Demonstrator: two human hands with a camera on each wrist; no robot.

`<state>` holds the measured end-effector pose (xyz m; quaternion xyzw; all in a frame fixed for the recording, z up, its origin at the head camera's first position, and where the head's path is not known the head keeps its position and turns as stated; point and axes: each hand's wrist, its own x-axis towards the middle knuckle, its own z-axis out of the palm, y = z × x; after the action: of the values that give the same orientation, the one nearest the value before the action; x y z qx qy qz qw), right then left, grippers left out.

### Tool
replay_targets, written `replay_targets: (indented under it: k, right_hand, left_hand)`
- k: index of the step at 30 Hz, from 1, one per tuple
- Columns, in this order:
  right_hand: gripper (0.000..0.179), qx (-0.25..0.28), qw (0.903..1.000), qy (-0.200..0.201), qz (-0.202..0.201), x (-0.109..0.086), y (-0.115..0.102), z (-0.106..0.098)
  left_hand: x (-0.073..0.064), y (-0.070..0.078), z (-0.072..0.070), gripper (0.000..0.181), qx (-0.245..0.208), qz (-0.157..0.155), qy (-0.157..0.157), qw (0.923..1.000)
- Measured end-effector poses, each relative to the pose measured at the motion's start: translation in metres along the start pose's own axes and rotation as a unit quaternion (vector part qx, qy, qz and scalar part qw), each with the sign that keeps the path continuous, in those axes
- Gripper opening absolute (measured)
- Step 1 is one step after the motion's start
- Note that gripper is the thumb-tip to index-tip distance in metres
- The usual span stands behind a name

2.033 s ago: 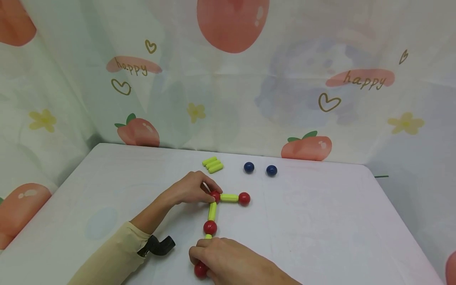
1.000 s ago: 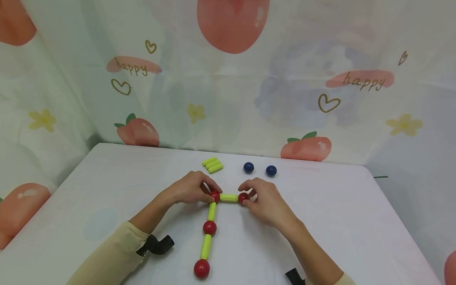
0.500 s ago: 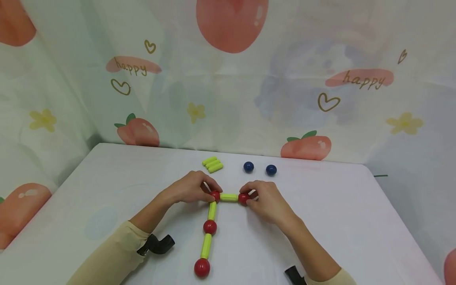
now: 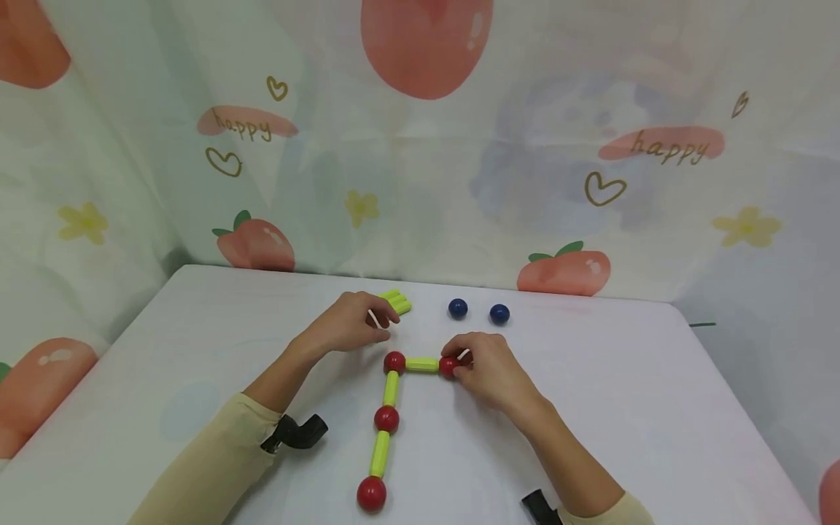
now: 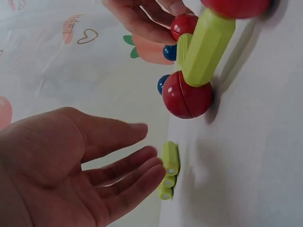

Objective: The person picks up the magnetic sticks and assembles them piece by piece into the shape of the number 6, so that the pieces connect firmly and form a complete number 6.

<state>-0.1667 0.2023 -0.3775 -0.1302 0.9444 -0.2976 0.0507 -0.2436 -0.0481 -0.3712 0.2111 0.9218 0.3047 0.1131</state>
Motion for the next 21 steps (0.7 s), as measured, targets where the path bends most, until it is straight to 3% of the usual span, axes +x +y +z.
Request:
replay_targets:
  k: [5,8,21]
  right_hand:
    - [0.023,0.005,1.0,0.001,0.002,0.0,0.0,0.001]
    - [0.024,0.005,1.0,0.0,0.005,0.0,0.0,0.003]
    - [0.024,0.001,1.0,0.003,0.006,0.0,0.001,0.001]
  left_hand:
    - [0.017,0.0,0.008,0.021,0.055,-0.028,0.077,0.9952]
    - [0.025,0.001,0.014,0.022,0.09,-0.04,0.105,0.9895]
    - [0.042,0.01,0.025,0.02,0.15,-0.031,0.105,0.9827]
